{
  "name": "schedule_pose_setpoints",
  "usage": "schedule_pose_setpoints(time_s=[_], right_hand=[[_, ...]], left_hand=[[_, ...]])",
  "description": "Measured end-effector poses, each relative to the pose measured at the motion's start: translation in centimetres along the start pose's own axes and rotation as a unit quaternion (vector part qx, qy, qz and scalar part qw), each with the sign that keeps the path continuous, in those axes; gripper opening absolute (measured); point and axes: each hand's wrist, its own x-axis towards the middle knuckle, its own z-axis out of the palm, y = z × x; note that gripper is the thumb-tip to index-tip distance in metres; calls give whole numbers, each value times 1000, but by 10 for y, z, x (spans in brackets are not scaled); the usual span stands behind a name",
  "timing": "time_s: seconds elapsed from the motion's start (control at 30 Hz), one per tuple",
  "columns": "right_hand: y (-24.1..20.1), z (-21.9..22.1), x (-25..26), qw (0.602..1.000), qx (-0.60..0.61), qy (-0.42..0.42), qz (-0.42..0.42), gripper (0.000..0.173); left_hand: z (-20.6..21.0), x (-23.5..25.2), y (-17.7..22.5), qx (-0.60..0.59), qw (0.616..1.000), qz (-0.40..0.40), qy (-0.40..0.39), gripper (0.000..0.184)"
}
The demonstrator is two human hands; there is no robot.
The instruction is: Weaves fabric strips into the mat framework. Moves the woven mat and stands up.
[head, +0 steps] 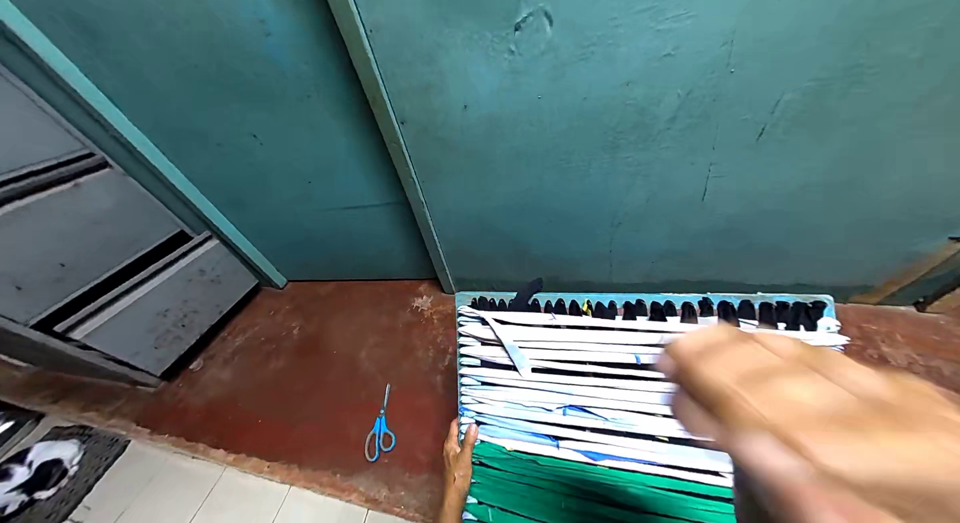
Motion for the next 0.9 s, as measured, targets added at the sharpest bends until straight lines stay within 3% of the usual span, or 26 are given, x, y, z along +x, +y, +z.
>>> schedule_pose_setpoints(time_s=[0.07,0.13,0.27,0.37,0.5,0.9], right_hand=[[71,14,-4,995,-81,-33,47,23],[132,36,-16,972,-165,-67,155,19],[208,68,-41,878,-213,-203,378,22],[225,85,-51,827,-248,-251,437,25],[226,93,-47,794,-274,-273,469,27],[223,100,-44,786,-284,-287,469,26]], left_hand=[[-1,-1,2,-5,1000,4,-1,61],[1,-1,0,-12,1000,5,4,60],[0,-1,3,-23,1000,4,0,55],[1,-2,-1,-22,1000,11,2,58],[2,0,-4,-32,999,15,3,57],[3,1,-8,-37,999,23,4,59]])
